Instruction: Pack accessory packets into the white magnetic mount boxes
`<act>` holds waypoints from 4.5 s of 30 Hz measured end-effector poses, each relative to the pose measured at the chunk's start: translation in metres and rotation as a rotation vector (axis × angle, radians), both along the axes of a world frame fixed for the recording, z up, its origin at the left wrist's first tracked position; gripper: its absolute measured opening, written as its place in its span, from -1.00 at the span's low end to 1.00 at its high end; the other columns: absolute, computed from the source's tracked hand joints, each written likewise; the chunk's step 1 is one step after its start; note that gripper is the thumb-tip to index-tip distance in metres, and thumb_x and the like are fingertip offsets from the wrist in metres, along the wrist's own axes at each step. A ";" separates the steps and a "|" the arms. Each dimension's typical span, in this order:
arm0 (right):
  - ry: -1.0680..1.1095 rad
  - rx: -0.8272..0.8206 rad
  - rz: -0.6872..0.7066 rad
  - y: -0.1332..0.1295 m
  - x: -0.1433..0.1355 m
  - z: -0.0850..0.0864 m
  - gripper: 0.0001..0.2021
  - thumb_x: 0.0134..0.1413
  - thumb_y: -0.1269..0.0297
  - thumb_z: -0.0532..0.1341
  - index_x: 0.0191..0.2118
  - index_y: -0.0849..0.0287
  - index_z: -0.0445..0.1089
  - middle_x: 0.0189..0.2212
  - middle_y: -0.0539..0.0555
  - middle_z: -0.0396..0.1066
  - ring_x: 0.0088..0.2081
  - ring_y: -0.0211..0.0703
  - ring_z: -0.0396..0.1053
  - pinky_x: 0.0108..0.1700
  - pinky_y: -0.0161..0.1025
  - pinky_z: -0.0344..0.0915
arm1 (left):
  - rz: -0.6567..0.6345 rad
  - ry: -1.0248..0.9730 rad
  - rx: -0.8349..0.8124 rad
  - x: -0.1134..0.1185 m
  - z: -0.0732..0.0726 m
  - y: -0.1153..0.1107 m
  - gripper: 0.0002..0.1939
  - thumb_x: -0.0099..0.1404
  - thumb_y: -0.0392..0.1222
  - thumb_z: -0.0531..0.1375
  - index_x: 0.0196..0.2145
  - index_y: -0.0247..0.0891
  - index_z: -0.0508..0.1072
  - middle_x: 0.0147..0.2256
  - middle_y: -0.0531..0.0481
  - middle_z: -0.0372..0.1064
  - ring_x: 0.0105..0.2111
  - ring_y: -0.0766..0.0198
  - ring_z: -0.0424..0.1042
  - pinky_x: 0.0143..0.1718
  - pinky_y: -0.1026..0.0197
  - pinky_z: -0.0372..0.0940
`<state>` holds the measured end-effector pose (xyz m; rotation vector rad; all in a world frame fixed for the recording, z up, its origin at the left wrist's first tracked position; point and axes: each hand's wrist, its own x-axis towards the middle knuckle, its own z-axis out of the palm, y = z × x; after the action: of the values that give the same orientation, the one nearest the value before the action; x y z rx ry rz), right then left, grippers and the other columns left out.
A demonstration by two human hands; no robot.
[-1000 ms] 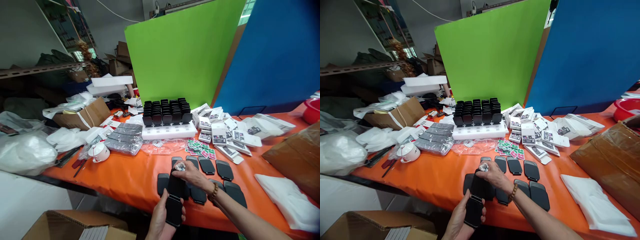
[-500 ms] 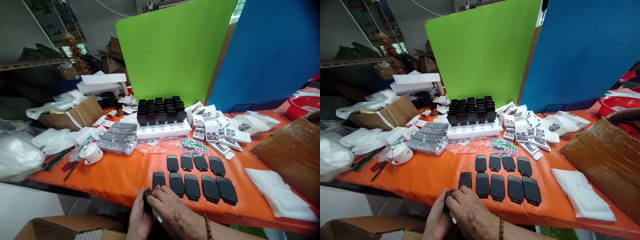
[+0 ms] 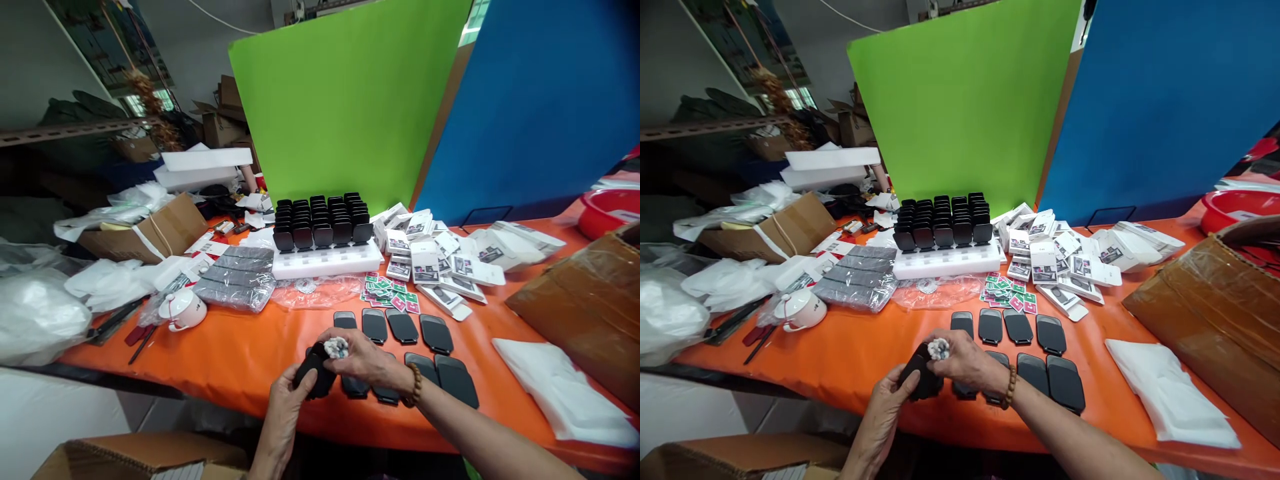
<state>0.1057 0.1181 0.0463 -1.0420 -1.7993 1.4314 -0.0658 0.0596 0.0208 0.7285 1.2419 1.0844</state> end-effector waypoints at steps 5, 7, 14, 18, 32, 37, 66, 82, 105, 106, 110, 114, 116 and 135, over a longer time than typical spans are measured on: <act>-0.146 0.177 -0.313 0.005 0.030 -0.005 -0.72 0.01 0.19 0.26 -0.12 0.12 0.41 -0.24 0.06 0.45 -0.23 -0.11 0.37 -0.15 -0.19 0.28 | 0.056 0.185 0.079 0.001 -0.008 0.031 -0.62 -0.08 -0.02 0.41 -0.40 -0.33 0.45 -0.51 0.06 0.44 -0.50 0.31 0.39 -0.47 0.33 0.30; -0.149 0.124 -0.428 0.005 0.052 -0.008 -0.69 0.04 0.10 0.23 -0.12 0.13 0.39 -0.33 0.05 0.43 -0.32 -0.13 0.37 -0.26 -0.21 0.30 | 0.054 0.224 0.071 0.003 -0.014 0.048 -0.56 -0.12 -0.03 0.42 -0.35 -0.30 0.40 -0.50 0.04 0.45 -0.50 0.25 0.43 -0.50 0.28 0.35; -0.223 0.030 -0.804 0.004 0.138 -0.015 -0.52 0.03 -0.18 0.13 -0.17 0.15 0.36 -0.67 -0.11 0.17 -0.64 -0.23 0.15 -0.58 -0.29 0.10 | 0.038 0.360 0.026 0.012 -0.035 0.089 -0.49 -0.13 -0.27 0.42 -0.26 -0.22 0.26 -0.60 0.16 0.38 -0.59 0.24 0.44 -0.55 0.23 0.37; -0.380 0.085 -0.902 0.004 0.170 -0.024 -0.47 0.07 -0.19 0.06 -0.06 0.16 0.32 -0.54 -0.01 0.32 -0.55 -0.16 0.25 -0.48 -0.23 0.19 | -0.002 0.499 0.038 0.016 -0.036 0.093 -0.52 -0.08 -0.28 0.37 -0.20 -0.25 0.30 -0.54 0.06 0.41 -0.50 0.12 0.49 -0.43 0.10 0.39; -1.146 0.489 -1.173 0.018 0.291 -0.048 -0.57 0.13 0.00 0.10 -0.04 0.24 0.34 -0.11 0.32 0.35 -0.12 0.18 0.28 -0.15 0.02 0.21 | -0.171 1.197 0.337 0.011 -0.068 0.093 -0.45 0.13 0.05 0.07 -0.05 -0.42 0.41 -0.13 -0.35 0.37 -0.06 -0.15 0.38 0.01 -0.11 0.25; -1.100 0.557 -1.040 0.010 0.280 -0.066 -0.66 0.15 0.12 0.09 -0.05 0.21 0.35 -0.11 0.29 0.35 -0.13 0.15 0.29 -0.16 0.01 0.23 | -0.172 1.174 0.484 0.000 -0.075 0.092 -0.46 0.20 0.10 0.05 -0.03 -0.35 0.42 -0.02 -0.31 0.39 0.03 -0.06 0.36 0.10 -0.07 0.23; -0.900 0.509 -0.704 -0.007 0.143 -0.108 -0.72 0.27 0.18 0.02 -0.04 0.15 0.36 -0.05 0.21 0.37 -0.05 0.06 0.31 -0.09 -0.06 0.22 | -0.469 1.304 0.273 0.040 -0.048 0.107 -0.55 0.37 -0.20 -0.08 0.13 -0.36 0.33 0.22 -0.27 0.18 0.21 0.09 0.18 0.20 0.07 0.08; -0.851 0.519 -0.675 -0.001 0.138 -0.104 -0.69 0.24 0.16 0.03 -0.02 0.16 0.34 -0.08 0.21 0.39 -0.06 0.10 0.32 -0.11 -0.02 0.21 | -0.483 1.313 0.399 0.020 -0.052 0.103 -0.56 0.22 -0.17 0.15 0.06 -0.29 0.41 0.11 -0.25 0.28 0.09 -0.05 0.27 0.12 -0.06 0.17; -0.779 0.578 -0.465 -0.005 0.059 -0.106 -0.56 0.21 0.25 0.11 0.19 0.16 0.22 0.15 0.22 0.29 0.16 0.15 0.17 0.17 0.15 0.07 | -0.708 1.348 0.724 0.056 -0.070 0.090 -0.49 0.32 -0.05 0.09 0.21 -0.07 0.23 0.24 -0.08 0.16 0.26 -0.04 0.01 0.22 -0.21 -0.03; -0.777 0.573 -0.475 -0.009 0.060 -0.107 -0.56 0.21 0.25 0.11 0.19 0.16 0.22 0.15 0.22 0.29 0.17 0.15 0.17 0.18 0.15 0.05 | -0.716 1.348 0.743 0.056 -0.072 0.089 -0.48 0.31 -0.05 0.09 0.22 -0.06 0.22 0.24 -0.08 0.16 0.26 -0.04 0.01 0.22 -0.22 -0.03; -0.724 0.548 -0.466 -0.015 0.065 -0.098 -0.58 0.22 0.26 0.10 0.18 0.15 0.23 0.15 0.19 0.30 0.19 0.11 0.17 0.21 0.13 0.03 | -0.710 1.356 0.794 0.056 -0.077 0.089 -0.48 0.33 -0.03 0.08 0.22 -0.08 0.21 0.25 -0.07 0.15 0.26 -0.04 0.00 0.23 -0.22 -0.04; -0.643 0.561 -0.474 -0.016 0.084 -0.082 -0.64 0.26 0.29 0.06 0.14 0.11 0.26 0.09 0.16 0.37 0.17 0.06 0.20 0.21 0.13 0.03 | -0.673 1.382 0.808 0.058 -0.073 0.088 -0.52 0.33 -0.04 0.07 0.18 -0.11 0.27 0.21 -0.07 0.22 0.24 -0.02 0.07 0.21 -0.18 0.02; -0.664 0.568 -0.525 -0.019 0.100 -0.078 -0.65 0.26 0.29 0.06 0.14 0.10 0.27 0.08 0.18 0.37 0.16 0.07 0.21 0.20 0.15 0.05 | -0.654 1.396 0.815 0.059 -0.070 0.088 -0.54 0.33 -0.04 0.08 0.16 -0.11 0.30 0.19 -0.07 0.26 0.22 -0.02 0.11 0.20 -0.17 0.04; -0.717 0.516 -0.645 -0.133 0.196 -0.105 -0.52 0.27 0.15 0.06 0.27 0.06 0.12 0.24 0.20 0.18 0.26 0.09 0.10 0.21 0.13 0.15 | -0.505 1.516 0.688 0.058 -0.057 0.062 -0.53 0.36 -0.03 0.00 0.17 -0.17 0.29 0.24 -0.12 0.17 0.29 -0.08 -0.01 0.22 -0.25 -0.04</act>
<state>0.3018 -0.0152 -0.0588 -1.7436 -1.8555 0.1801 -0.0082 0.1219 -0.0360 2.5161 1.6727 0.3616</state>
